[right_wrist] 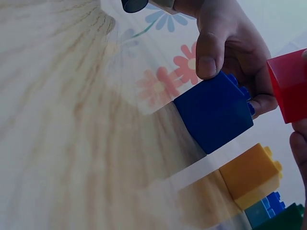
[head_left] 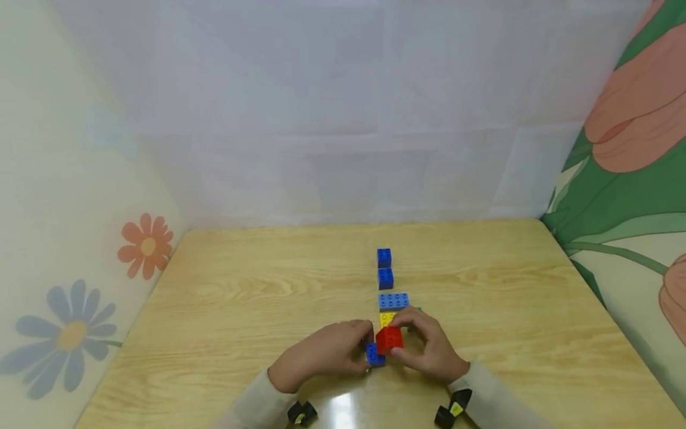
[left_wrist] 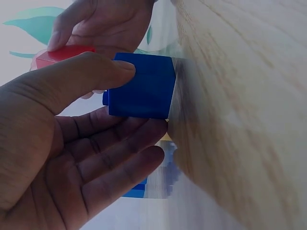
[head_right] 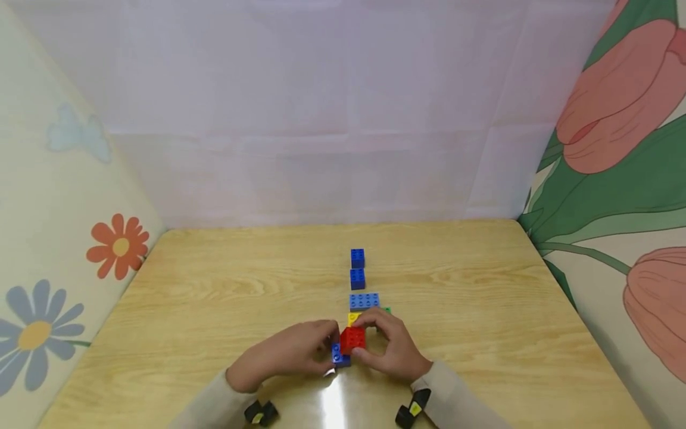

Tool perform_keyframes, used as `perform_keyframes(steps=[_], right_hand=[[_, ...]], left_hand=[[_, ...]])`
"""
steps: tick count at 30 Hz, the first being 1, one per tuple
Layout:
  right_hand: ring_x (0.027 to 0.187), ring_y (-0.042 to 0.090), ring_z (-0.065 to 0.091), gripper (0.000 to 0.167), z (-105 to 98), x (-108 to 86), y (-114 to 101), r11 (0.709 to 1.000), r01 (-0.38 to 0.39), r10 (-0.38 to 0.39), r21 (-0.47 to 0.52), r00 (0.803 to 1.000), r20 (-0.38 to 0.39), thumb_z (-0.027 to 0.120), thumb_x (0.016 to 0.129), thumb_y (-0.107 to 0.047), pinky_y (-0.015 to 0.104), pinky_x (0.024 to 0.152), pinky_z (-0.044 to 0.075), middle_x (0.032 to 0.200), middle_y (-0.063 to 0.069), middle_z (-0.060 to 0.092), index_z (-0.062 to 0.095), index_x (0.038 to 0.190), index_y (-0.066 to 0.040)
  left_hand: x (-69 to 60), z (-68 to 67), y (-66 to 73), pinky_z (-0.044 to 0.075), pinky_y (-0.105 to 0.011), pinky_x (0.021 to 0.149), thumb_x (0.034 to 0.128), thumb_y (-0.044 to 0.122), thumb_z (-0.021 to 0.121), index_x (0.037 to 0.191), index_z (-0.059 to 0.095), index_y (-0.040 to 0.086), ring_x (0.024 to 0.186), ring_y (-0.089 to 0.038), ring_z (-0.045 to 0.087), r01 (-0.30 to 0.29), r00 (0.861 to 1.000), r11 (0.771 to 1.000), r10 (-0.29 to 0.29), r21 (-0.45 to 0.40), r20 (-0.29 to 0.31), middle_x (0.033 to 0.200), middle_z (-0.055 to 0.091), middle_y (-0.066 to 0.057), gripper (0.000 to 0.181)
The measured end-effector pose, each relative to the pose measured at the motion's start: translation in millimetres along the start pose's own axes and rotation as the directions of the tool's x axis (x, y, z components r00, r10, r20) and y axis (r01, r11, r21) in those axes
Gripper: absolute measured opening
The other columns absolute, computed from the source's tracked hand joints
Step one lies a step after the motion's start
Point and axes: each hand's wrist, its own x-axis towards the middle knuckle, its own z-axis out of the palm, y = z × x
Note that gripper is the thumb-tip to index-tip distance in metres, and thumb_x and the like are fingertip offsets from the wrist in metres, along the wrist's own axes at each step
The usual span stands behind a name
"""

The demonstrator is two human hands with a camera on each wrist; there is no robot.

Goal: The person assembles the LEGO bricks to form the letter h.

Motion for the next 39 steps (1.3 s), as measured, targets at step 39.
perform_keyframes(steps=[39], right_hand=[[0.099,0.021,0.06,0.04,4.5,-0.4,2.8,0.999,-0.006,0.01,-0.04,0.995,0.097,0.079,0.074,0.008,0.034,0.086,0.055,0.106,0.012,0.061,0.06,0.109,0.0]], left_hand=[[-0.8,0.6,1.7,0.045,-0.016,0.06,0.0777,0.021,0.077,0.097,0.053,0.02,0.068,-0.002,0.05,0.002,1.0,0.999,-0.003,-0.047,-0.012,0.085,0.056,0.01,0.031]])
